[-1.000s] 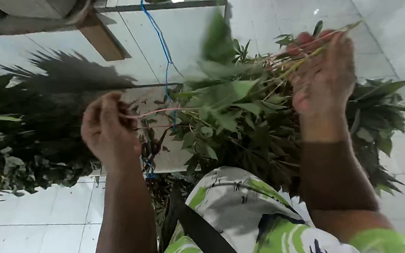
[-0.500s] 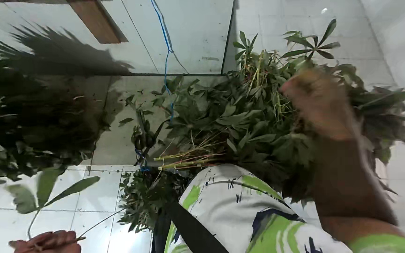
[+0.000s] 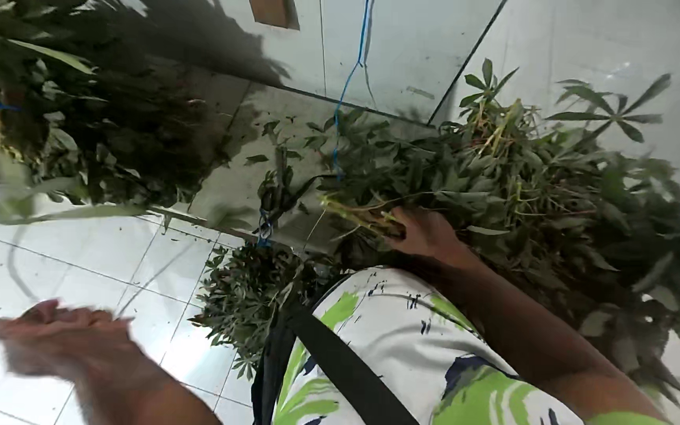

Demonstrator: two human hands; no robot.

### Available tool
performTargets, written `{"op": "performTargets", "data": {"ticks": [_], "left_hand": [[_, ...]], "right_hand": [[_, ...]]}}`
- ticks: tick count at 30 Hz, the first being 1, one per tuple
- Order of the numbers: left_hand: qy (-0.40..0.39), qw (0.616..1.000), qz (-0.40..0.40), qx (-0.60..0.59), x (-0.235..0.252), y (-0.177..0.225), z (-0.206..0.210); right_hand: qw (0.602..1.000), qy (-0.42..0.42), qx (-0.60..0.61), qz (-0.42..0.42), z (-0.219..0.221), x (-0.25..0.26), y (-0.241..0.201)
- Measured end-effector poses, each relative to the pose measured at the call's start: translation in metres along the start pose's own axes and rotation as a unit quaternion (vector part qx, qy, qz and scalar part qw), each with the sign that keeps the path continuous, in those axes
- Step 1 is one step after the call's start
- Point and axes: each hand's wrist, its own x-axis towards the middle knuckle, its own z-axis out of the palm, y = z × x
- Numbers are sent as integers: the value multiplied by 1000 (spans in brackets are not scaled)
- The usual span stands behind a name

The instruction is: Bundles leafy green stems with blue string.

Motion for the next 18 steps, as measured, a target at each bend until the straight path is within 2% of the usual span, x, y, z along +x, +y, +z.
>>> {"op": "performTargets", "data": {"ticks": [2,3,4,5,6,7,8,9,11,12,13,15,17,18], "left_hand": [[106,978,17,180,-4,21,-18],[110,950,15,291,3,13,-34],[81,904,11,421,16,-7,-52],[23,839,-6,544,21,-26,-60],[-36,776,-15,630,18,-39,-55],[-85,733,2,675,9,-50,-40],[-123,715,57,686,-7,-56,-18],[-168,718,139,660,-26,-58,9],[-298,734,280,542,-68,-57,69],[-363,721,332,488,-90,-60,97],[-423,695,387,434,-109,-66,121],[-509,618,497,334,-141,-84,162],[-558,535,564,290,-160,-98,195],[-567,505,581,292,-165,-105,208]], "right_hand": [[999,28,1,37,-15,-3,11],[998,44,-1,41,-21,-3,16],[998,52,0,38,-25,-3,19],[998,54,3,34,-27,-3,22],[998,61,11,25,-26,-4,24],[997,73,27,14,-23,-6,27],[995,82,49,10,-21,-9,29],[992,95,79,11,-23,-14,30],[979,123,157,33,-33,-31,30],[971,137,188,47,-40,-41,30],[967,152,198,57,-47,-48,32],[967,184,168,48,-61,-53,35],[968,200,145,30,-68,-64,42],[968,201,145,27,-69,-74,47]]}}
